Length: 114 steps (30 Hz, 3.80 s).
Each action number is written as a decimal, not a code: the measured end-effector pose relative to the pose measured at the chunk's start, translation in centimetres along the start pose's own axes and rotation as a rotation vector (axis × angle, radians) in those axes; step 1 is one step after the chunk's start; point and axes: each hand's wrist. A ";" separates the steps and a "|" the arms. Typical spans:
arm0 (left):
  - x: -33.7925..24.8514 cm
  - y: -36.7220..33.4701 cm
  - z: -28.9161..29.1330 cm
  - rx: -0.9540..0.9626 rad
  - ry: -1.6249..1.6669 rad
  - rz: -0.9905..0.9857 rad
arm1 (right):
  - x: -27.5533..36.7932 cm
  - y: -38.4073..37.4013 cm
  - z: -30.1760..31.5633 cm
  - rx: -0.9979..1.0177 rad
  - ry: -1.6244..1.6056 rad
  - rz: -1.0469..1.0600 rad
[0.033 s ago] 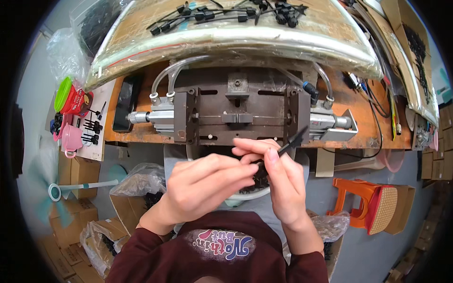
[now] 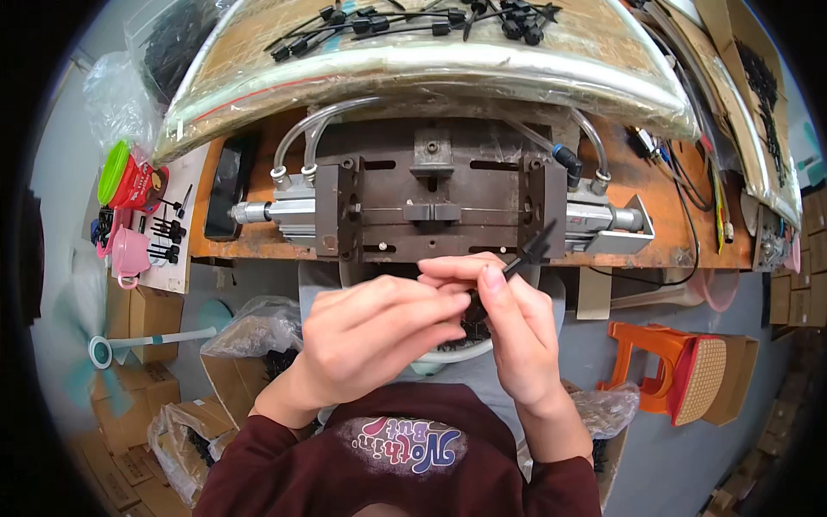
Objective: Assembling small plastic components onto wire harnesses using a pneumatic jig.
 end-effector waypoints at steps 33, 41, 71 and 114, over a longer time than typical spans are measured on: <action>1.8 -0.6 0.1 0.321 -0.444 0.178 | 2.9 -0.1 2.4 -0.241 0.373 0.137; 0.4 -1.4 1.0 -0.087 -0.013 -0.034 | 4.1 -3.7 0.4 0.029 0.019 -0.220; 2.0 -0.6 0.4 0.030 -0.108 0.126 | 14.9 -22.4 7.1 -0.099 0.578 0.377; 0.7 0.0 1.4 0.024 0.268 0.088 | 4.3 -2.8 3.0 0.078 -0.209 -0.299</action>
Point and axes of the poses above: each hand's wrist, its own y-axis away from the middle knuckle, its own z-axis out of the back of the hand, x = y × z, and after that the axes turned 5 degrees about x, right-handed
